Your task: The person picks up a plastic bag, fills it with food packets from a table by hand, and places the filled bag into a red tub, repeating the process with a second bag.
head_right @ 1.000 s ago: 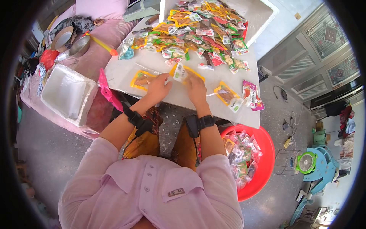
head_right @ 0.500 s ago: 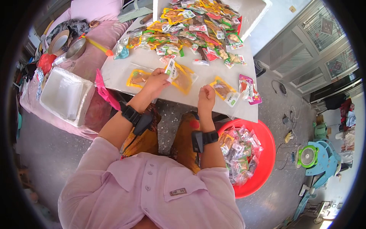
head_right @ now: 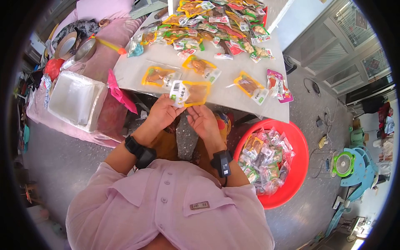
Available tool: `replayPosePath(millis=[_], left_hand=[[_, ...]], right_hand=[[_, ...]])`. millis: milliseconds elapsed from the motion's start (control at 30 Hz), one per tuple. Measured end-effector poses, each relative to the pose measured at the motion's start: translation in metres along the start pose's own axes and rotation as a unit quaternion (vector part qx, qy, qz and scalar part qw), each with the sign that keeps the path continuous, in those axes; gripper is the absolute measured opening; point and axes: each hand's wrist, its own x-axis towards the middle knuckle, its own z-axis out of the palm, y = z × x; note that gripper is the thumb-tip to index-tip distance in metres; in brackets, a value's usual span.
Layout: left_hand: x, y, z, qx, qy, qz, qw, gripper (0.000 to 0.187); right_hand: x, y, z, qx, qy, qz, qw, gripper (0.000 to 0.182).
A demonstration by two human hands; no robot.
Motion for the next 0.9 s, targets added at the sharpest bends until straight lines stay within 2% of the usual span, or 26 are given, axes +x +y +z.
replayPosePath(millis=[100,233,300,400,500,567,600,633,667,733,767,867,900], left_hand=[[-0.004,0.012,0.002,-0.024,-0.048,-0.006,0.999,0.032],[-0.008,0.016,-0.001,-0.045,-0.029,-0.029,0.998,0.033],[-0.011,0.017,-0.001,-0.048,-0.037,-0.04,0.997,0.035],[-0.014,0.021,0.004,0.001,-0.057,-0.032,0.998,0.035],[-0.02,0.02,0.005,0.028,-0.089,-0.069,0.993,0.039],[-0.03,0.014,0.019,0.138,-0.021,-0.075,0.987,0.037],[-0.033,0.01,0.028,0.191,0.012,-0.08,0.978,0.036],[-0.033,0.007,0.033,0.236,0.01,-0.045,0.971,0.027],[-0.03,0.007,0.034,0.371,0.034,0.007,0.928,0.028],[-0.026,0.004,0.031,0.613,0.078,0.1,0.78,0.028],[-0.024,0.001,0.031,0.661,0.046,0.215,0.717,0.023],[-0.016,-0.008,0.044,0.761,0.013,0.34,0.553,0.023],[-0.014,-0.015,0.045,0.778,-0.016,0.306,0.548,0.025]], right_hand=[[-0.001,-0.001,0.003,0.006,-0.001,-0.027,1.0,0.025],[-0.009,-0.015,0.016,0.0,-0.057,-0.085,0.995,0.016],[-0.009,-0.019,0.014,-0.041,-0.052,-0.107,0.992,0.012],[-0.015,-0.028,0.015,-0.087,-0.042,-0.134,0.986,0.01],[-0.018,-0.033,0.018,-0.093,-0.047,-0.141,0.984,0.009],[-0.019,-0.034,0.017,-0.098,-0.047,-0.13,0.985,0.012],[-0.017,-0.032,0.014,-0.157,-0.003,-0.133,0.979,0.016],[-0.015,-0.029,0.009,-0.216,0.041,-0.137,0.966,0.021],[-0.012,-0.028,0.005,-0.273,0.086,-0.14,0.948,0.025],[-0.01,-0.025,0.0,-0.397,0.118,-0.232,0.88,0.035],[-0.01,-0.025,-0.001,-0.455,0.132,-0.276,0.836,0.04],[-0.03,-0.014,0.035,-0.27,-0.04,-0.179,0.945,0.045],[-0.025,-0.011,0.038,-0.279,-0.137,-0.186,0.932,0.045]])
